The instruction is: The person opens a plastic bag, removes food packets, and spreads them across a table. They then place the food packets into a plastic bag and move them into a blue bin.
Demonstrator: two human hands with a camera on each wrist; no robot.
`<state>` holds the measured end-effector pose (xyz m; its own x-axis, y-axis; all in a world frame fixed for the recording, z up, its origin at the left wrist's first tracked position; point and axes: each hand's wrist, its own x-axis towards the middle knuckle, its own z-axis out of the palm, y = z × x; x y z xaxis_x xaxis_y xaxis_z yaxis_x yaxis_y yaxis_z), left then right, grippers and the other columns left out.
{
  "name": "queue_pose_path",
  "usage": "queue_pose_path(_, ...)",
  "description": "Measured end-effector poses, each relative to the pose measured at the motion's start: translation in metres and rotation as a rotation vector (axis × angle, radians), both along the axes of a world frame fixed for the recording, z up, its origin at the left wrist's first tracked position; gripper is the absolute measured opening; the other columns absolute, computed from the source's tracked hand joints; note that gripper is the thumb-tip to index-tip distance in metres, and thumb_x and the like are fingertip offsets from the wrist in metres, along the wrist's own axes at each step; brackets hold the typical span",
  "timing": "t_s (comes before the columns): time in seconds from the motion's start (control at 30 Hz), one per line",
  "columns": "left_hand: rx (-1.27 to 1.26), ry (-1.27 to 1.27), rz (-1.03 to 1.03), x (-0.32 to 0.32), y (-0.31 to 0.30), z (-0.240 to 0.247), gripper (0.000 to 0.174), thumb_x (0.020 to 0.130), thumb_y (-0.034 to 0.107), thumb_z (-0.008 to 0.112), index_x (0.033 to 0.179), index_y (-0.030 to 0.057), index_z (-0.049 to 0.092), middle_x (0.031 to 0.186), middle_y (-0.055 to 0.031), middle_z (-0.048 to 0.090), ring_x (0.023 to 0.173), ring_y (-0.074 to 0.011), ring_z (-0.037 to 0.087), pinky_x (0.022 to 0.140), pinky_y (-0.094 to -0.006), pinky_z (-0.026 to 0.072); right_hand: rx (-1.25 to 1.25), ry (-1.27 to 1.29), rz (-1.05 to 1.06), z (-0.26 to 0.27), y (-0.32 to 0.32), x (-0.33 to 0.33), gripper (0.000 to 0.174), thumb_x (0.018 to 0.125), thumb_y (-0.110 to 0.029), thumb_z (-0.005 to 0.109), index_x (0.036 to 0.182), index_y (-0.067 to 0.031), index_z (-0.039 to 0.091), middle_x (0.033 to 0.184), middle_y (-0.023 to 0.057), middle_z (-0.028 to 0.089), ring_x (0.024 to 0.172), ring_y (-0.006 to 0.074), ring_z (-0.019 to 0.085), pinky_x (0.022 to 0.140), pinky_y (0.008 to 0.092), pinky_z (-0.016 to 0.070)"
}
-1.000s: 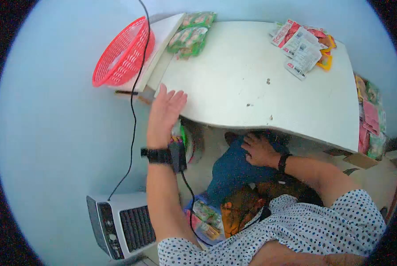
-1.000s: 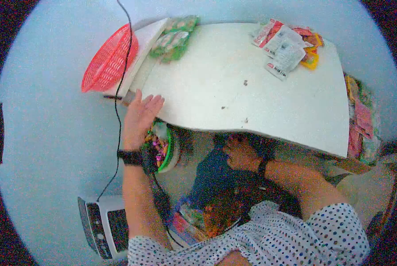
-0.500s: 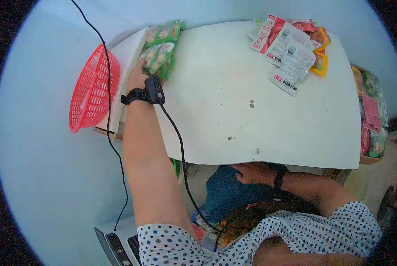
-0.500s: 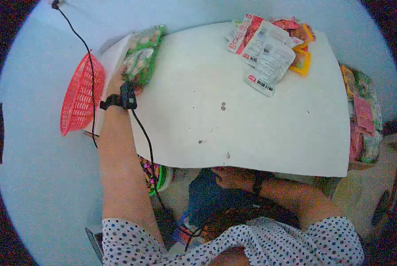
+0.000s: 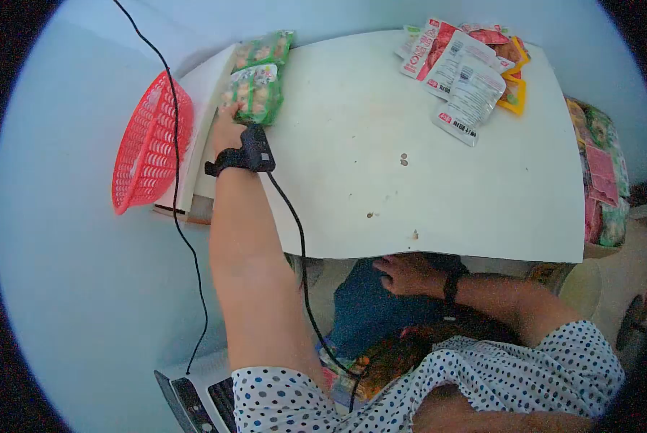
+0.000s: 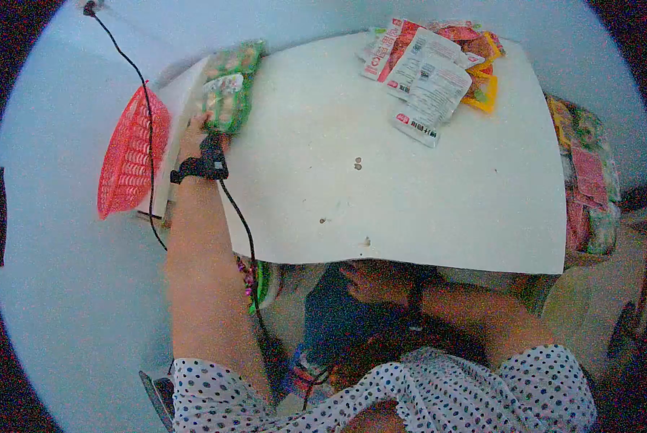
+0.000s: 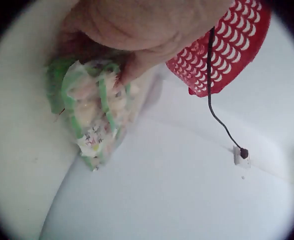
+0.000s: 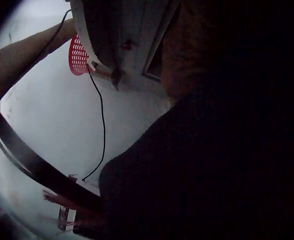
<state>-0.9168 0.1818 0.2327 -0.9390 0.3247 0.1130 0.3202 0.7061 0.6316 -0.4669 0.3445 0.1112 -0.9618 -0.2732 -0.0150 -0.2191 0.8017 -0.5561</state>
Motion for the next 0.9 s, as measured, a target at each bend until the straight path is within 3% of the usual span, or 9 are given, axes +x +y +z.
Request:
queue_pose_path(0.17,0.262,-0.237,0.024,-0.009,-0.015,-0.018,0.063,0.059,0.005,0.071,0.121,0.0073,0.06,0.115,-0.0194,0.062,0.101,-0.0257,0.062,0.088,-0.0296,0.0446,0.009,0.039,0.039,-0.008,-0.001,0.003,0.041,0.078,-0.026,0.057,0.111,-0.0024,0.062,0.125,0.0182,0.052,0.115,0.0346,0.051,0.095,0.0473,0.0437)
queue_pose_path(0.23,0.308,-0.244,0.002,-0.008,-0.015,-0.015,0.063,0.06,0.007,0.072,0.121,0.0074,0.06,0.115,-0.0197,0.062,0.102,-0.0264,0.061,0.09,-0.0302,0.0441,0.046,0.096,0.056,-0.015,0.001,0.004,0.046,0.081,-0.032,0.054,0.115,-0.0013,0.06,0.126,0.0221,0.051,0.118,0.0386,0.048,0.101,0.05,0.0388)
queue_pose_path(0.27,0.322,-0.236,-0.007,-0.008,-0.015,-0.012,0.063,0.06,0.009,0.072,0.121,0.0074,0.06,0.116,-0.0198,0.062,0.103,-0.0267,0.061,0.09,-0.0305,0.0438,0.039,0.111,0.041,-0.017,-0.001,0.005,0.044,0.08,-0.029,0.055,0.114,-0.0015,0.061,0.126,0.0203,0.051,0.118,0.037,0.048,0.1,0.0488,0.0396)
queue_pose_path(0.33,0.283,-0.18,-0.014,-0.011,-0.014,-0.011,0.062,0.061,0.012,0.072,0.121,0.0075,0.06,0.117,-0.0198,0.061,0.105,-0.0272,0.06,0.092,-0.0313,0.0433,0.029,0.137,0.006,-0.012,-0.001,0.004,0.039,0.077,-0.023,0.058,0.11,-0.0019,0.063,0.127,0.0168,0.051,0.118,0.0339,0.048,0.098,0.0466,0.0412)
queue_pose_path(0.53,-0.077,0.055,-0.013,0.014,0.012,0.019,0.058,0.064,0.019,0.073,0.12,0.0075,0.061,0.121,-0.0201,0.059,0.112,-0.0292,0.057,0.094,-0.0334,0.0425,0.011,-0.042,0.023,-0.004,0.005,0.002,0.041,0.079,-0.025,0.058,0.113,-0.0022,0.062,0.127,0.0154,0.051,0.118,0.0317,0.049,0.099,0.045,0.0416)
queue_pose_path(0.67,0.041,0.032,0.004,-0.02,0.017,-0.001,0.055,0.065,0.017,0.074,0.116,0.0023,0.061,0.113,-0.0217,0.062,0.106,-0.0315,0.059,0.091,-0.0355,0.0445,-0.041,-0.027,-0.001,-0.018,0.003,0.008,0.041,0.081,-0.026,0.057,0.114,-0.003,0.061,0.126,0.0155,0.052,0.115,0.0306,0.051,0.098,0.0443,0.0431)
queue_pose_path(0.77,0.015,0.091,0.048,-0.011,0.029,0.004,0.053,0.067,0.016,0.075,0.114,-0.0013,0.061,0.108,-0.0226,0.063,0.103,-0.0326,0.061,0.088,-0.0365,0.0458,-0.045,-0.069,0.014,-0.014,0.004,0.005,0.042,0.081,-0.027,0.057,0.116,-0.0034,0.06,0.124,0.0157,0.053,0.115,0.0308,0.051,0.097,0.0444,0.0438)
queue_pose_path(0.83,-0.16,0.229,0.117,0.052,0.055,0.047,0.051,0.068,0.016,0.075,0.113,-0.0032,0.061,0.108,-0.0228,0.063,0.102,-0.0327,0.061,0.087,-0.0366,0.0465,-0.028,-0.02,0.023,-0.012,0.007,0.006,0.043,0.081,-0.027,0.057,0.117,-0.0037,0.059,0.124,0.0157,0.054,0.114,0.031,0.052,0.097,0.0443,0.0441)
queue_pose_path(0.9,-0.078,0.193,0.088,0.029,0.046,0.03,0.051,0.067,0.016,0.075,0.113,-0.0031,0.061,0.108,-0.0236,0.063,0.102,-0.033,0.061,0.087,-0.0364,0.0467,0.002,0.006,0.028,-0.014,0.007,0.006,0.044,0.081,-0.028,0.056,0.117,-0.0038,0.059,0.124,0.0156,0.054,0.114,0.0313,0.052,0.096,0.0442,0.0443)
